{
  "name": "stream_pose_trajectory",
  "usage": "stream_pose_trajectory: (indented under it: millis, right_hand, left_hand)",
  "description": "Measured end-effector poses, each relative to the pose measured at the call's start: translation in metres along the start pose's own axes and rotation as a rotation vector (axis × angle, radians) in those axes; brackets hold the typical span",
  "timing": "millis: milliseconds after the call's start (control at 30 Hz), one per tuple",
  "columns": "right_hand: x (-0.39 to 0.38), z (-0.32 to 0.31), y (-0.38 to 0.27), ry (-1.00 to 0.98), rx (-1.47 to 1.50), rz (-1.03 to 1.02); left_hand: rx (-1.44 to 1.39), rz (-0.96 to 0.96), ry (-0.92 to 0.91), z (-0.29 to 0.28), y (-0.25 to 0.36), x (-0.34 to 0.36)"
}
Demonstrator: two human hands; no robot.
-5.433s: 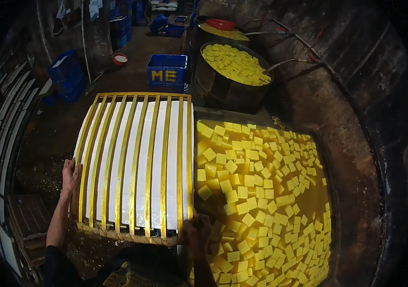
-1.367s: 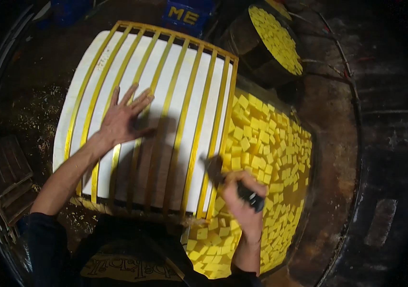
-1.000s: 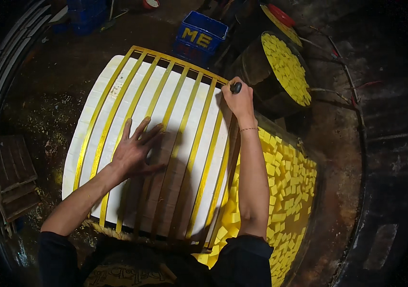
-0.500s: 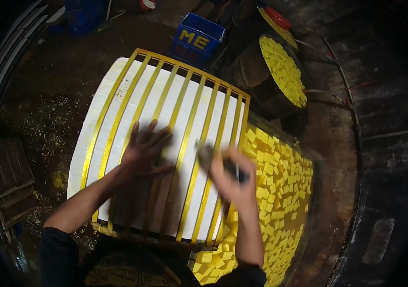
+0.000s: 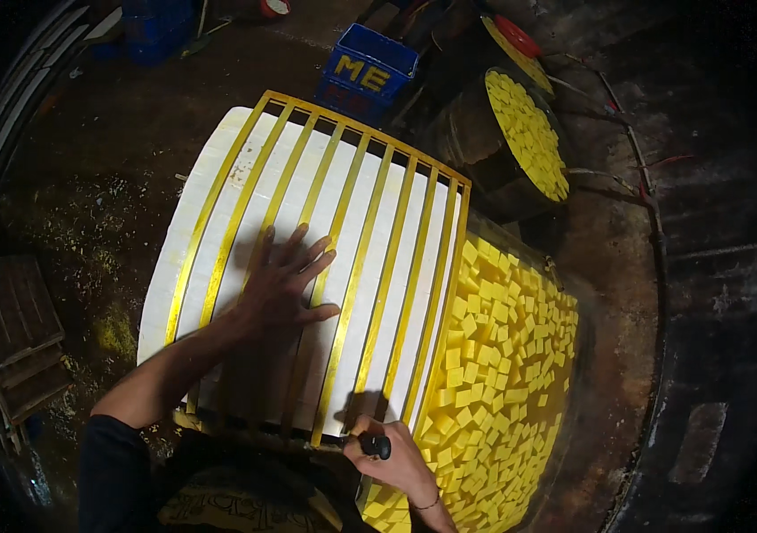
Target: The person cuts a large block of tofu with a knife, places it into a yellow-liquid vat, and moves racks of tofu blocks in a processing facility.
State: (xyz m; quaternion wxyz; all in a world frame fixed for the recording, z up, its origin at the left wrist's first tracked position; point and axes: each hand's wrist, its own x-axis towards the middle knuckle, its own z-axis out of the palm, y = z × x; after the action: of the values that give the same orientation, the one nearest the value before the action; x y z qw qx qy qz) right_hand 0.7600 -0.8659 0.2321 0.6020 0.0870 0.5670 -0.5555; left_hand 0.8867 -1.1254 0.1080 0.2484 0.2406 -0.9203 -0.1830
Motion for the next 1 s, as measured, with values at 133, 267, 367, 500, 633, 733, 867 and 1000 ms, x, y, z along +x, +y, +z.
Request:
stream_pose_trajectory:
  millis: [133, 267, 367, 500, 633, 733, 867, 1000]
  right_hand:
    - [0.026, 0.08, -0.056, -0.011, -1.109, -0.936]
    - [0.151, 0.153, -0.162, 0.035, -1.203, -1.44]
    - [0.198, 0.153, -0.194, 0.214, -1.331, -1.512]
    - [0.159, 0.125, -0.112, 0.101, -1.225, -1.027]
    - [0.024, 0.068, 0.009, -0.031, -1.187, -0.505]
    - [-0.006, 0.074, 0.016, -0.168, -1.454, -0.489]
    - [0.086, 0.134, -0.064, -0.095, -0.972, -0.977]
    - [0.21, 0.205, -0.177, 0.114, -1.248, -1.593]
  left_hand:
    - [0.112, -0.09, 0.05, -0.022, -0.052, 0.007]
    - [0.188, -0.274, 0.0, -0.073, -0.106, 0.003]
    - [0.205, -0.255, -0.031, -0.069, -0.118, 0.0]
    - [0.256, -0.281, -0.03, -0.066, -0.137, -0.017]
    - [0.266, -0.25, -0.003, -0.065, -0.138, -0.012]
    - [0.26, -0.259, 0.001, -0.063, -0.138, -0.006]
    - [0.271, -0.288, -0.002, -0.065, -0.146, -0.018]
    - [0.215, -0.22, 0.071, -0.067, -0.131, -0.005]
